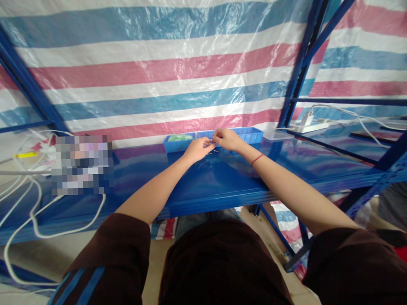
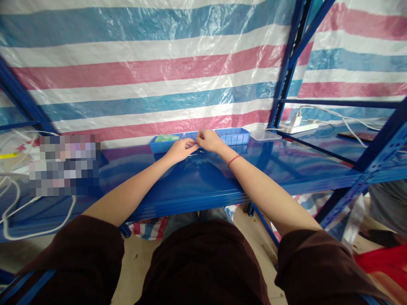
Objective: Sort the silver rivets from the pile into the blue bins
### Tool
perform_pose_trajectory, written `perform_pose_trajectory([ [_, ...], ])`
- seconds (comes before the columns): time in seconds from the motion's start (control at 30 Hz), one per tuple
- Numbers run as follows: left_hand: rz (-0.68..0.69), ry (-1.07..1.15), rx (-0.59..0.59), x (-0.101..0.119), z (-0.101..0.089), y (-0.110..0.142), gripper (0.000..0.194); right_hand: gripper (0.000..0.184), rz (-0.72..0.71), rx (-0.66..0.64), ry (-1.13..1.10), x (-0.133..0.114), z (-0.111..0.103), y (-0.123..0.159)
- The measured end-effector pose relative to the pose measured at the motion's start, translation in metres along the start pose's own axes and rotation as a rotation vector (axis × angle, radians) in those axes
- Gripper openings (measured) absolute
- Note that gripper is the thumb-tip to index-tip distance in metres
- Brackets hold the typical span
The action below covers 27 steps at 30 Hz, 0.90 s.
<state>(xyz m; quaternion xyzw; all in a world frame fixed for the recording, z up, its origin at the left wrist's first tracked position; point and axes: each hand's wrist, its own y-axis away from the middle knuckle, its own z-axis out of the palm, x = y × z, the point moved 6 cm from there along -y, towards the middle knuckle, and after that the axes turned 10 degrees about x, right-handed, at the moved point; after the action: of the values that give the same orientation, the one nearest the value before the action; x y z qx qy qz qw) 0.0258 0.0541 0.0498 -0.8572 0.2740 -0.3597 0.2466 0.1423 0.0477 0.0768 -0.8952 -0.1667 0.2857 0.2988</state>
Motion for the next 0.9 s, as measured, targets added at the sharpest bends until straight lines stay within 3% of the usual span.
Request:
perform_pose_trajectory([
  [0.1,-0.037,0.045,0.070,-0.001,-0.005,-0.002,0.026,0.009,0.044,0.019,-0.176,0.000,0.002,0.000],
  [0.27,-0.040,0.118,0.084,0.003,-0.007,-0.001,0.022,0.012,0.089,0.068,-0.377,0.002,0.001,-0.001],
  [0.4,-0.044,0.134,0.089,0.005,-0.007,-0.002,0.021,0.014,0.075,0.134,-0.360,0.001,-0.004,-0.002],
  [0.53,-0.076,0.191,0.117,0.002,-0.007,-0.004,0.020,0.017,-0.044,0.175,-0.319,-0.012,-0.012,0.001],
  [0.7,-0.034,0.326,0.224,0.005,-0.013,-0.005,0.020,0.020,-0.162,0.196,-0.320,-0.025,-0.021,0.004],
  [0.9,-0.024,0.308,0.397,0.006,-0.026,-0.003,0.009,0.021,-0.223,0.242,-0.278,-0.023,-0.024,0.001],
])
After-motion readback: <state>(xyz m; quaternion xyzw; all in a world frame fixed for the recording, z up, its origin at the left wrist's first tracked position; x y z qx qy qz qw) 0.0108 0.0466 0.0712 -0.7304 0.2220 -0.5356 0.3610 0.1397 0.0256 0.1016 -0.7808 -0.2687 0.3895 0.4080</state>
